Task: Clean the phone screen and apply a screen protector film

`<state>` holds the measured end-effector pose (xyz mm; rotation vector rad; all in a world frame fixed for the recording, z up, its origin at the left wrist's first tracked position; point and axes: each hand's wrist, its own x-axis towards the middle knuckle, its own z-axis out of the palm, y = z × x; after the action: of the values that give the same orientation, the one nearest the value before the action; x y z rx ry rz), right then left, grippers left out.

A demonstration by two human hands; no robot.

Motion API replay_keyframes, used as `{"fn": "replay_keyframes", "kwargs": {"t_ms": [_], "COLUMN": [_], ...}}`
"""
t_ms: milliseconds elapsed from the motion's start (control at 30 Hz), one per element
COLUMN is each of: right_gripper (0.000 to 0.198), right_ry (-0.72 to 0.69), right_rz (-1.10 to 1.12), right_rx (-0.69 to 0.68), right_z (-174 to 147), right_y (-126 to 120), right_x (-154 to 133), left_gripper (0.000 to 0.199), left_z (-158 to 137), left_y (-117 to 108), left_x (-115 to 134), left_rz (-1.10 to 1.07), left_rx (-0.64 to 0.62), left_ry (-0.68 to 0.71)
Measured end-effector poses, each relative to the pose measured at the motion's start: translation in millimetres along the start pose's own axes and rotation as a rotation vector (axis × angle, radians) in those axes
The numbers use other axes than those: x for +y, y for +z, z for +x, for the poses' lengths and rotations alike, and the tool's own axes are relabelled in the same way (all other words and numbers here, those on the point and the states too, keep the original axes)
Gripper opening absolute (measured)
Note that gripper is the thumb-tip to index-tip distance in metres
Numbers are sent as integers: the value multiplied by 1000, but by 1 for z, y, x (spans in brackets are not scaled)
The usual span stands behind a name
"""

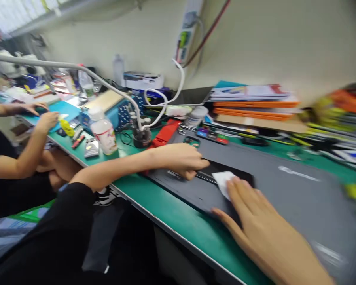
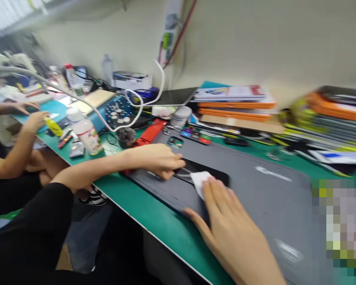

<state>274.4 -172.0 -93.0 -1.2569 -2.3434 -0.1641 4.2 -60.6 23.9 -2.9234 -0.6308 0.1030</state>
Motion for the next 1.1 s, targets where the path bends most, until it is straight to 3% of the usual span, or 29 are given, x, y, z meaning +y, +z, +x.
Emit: {"fn": "replay_keyframes", "kwargs": {"t_ms": [200,533,733,867,967,1100], "right_gripper": [91,99,96,92,96,93], "right_ry": [141,189,115,145,166,141], "right_rz": [-13,62,85,91,80,63], "right_rx": [-181,-278,-274,-305,-301,-239], "right_z": [29,68,57,70,79,56], "right_y": [-20,-18,-21,-17,-14,-17], "right_x": [-13,-10,-27,-22,-21,-23], "left_gripper": [23,25,24,42,53,54], "left_z": [1,1,1,-1,-4,-2], "left_y": [-7,-14,-14,-16,-19,-13], "left_x": [-7,-7,-8,-13,-21,-32], "left_rz": [81,109,102,84,1,-180], "left_rx": [20,-14,-24,-26,-27,-9], "left_ry": [-27,-43,-36,-75,-109,-153]}}
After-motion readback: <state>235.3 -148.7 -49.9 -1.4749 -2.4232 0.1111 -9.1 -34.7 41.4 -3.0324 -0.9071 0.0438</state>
